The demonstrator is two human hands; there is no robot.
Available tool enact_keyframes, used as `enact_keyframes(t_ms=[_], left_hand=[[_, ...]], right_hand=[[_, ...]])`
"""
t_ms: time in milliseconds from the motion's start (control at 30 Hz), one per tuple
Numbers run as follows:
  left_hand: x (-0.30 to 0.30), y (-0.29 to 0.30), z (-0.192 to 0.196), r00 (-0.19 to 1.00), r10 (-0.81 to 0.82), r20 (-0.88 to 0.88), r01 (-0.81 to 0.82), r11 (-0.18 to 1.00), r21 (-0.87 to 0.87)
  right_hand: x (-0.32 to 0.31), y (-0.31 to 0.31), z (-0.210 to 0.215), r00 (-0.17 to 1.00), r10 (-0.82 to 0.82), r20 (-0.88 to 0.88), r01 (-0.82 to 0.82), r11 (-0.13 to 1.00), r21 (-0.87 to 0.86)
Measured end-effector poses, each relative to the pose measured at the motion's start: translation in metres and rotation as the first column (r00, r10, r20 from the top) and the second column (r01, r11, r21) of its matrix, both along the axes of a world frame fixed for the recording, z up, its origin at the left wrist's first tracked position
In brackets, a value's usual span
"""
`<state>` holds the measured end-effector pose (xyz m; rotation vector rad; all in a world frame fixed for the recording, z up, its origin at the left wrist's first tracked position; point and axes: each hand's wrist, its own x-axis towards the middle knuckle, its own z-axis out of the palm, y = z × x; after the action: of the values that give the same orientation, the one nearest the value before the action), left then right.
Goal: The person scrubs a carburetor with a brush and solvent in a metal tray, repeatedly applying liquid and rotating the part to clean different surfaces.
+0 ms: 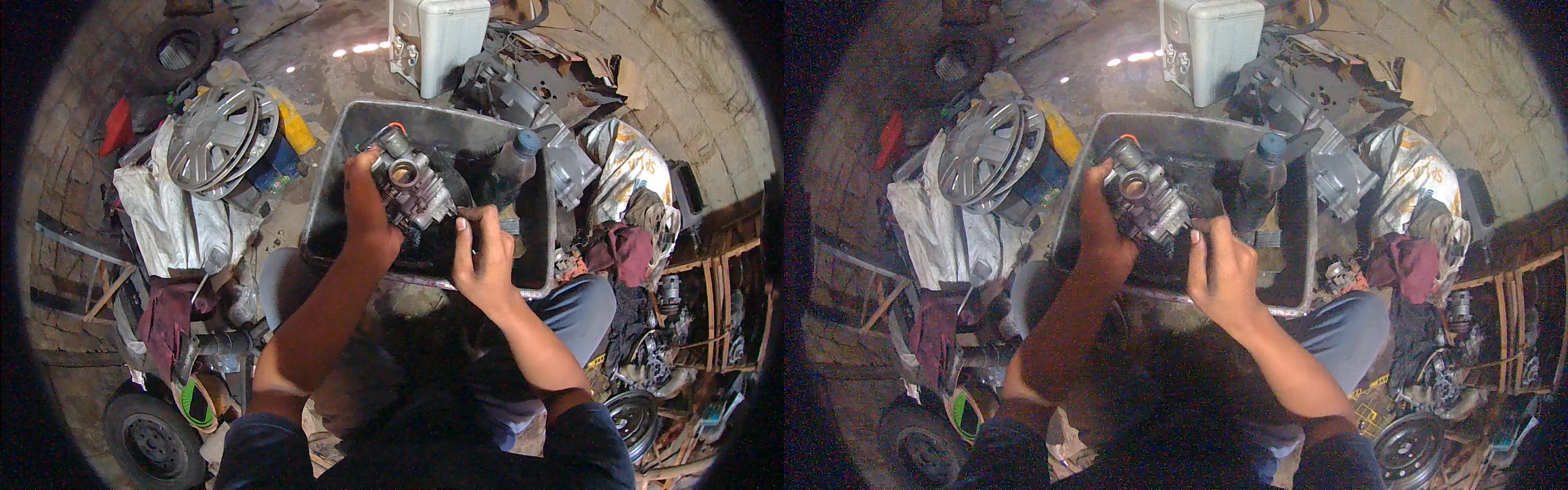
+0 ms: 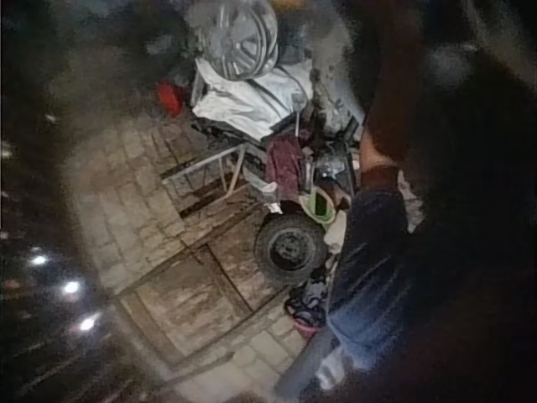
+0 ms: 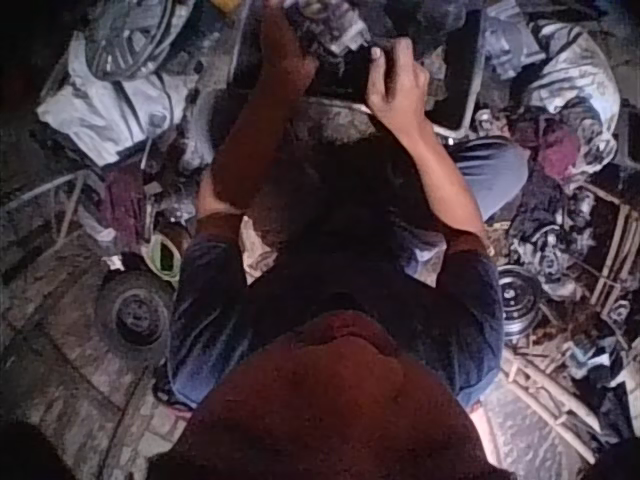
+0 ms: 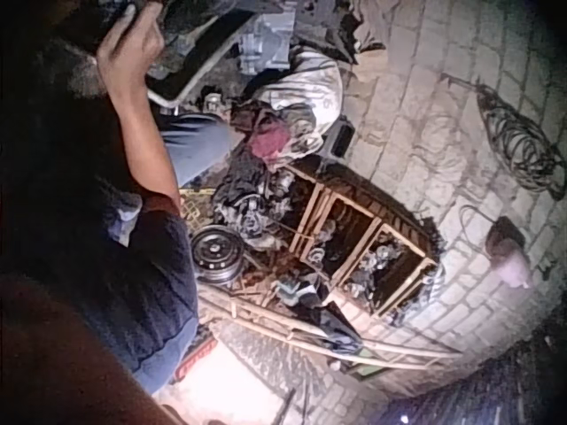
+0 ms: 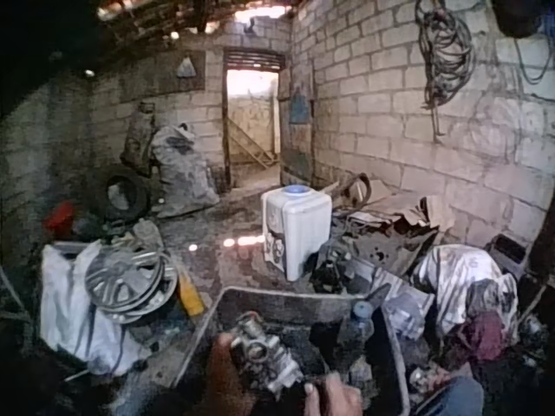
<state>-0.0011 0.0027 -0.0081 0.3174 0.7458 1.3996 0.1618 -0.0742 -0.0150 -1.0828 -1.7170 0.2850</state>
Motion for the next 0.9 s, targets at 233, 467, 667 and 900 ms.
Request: enact_keyframes(t_ms=[233, 467, 667, 900], left_hand=[[0.002, 0.001, 0.003, 0.998, 0.039, 0.045, -0.038, 0.999, -0.015], [0.006, -0.004, 0.008, 0.999, 0.036, 0.010, -0.036, 0.999, 0.000], [0.008, -0.006, 0.011, 0.999, 0.014, -0.032, -0.012, 0.997, 0.070], [0.013, -0.013, 0.015, 0.984, 0.093, -0.149, -0.063, 0.978, 0.198]], right_hand=[[0.000, 0.004, 0.001, 1.000, 0.014, 0.027, -0.013, 1.000, -0.021], [0.000, 0.002, 0.005, 0.998, -0.062, -0.031, 0.058, 0.991, -0.122], [-0.001, 0.000, 0.003, 0.996, -0.045, -0.075, 0.051, 0.996, 0.075], [0.009, 0.000, 0.020, 0.984, -0.155, -0.085, 0.157, 0.988, 0.016]])
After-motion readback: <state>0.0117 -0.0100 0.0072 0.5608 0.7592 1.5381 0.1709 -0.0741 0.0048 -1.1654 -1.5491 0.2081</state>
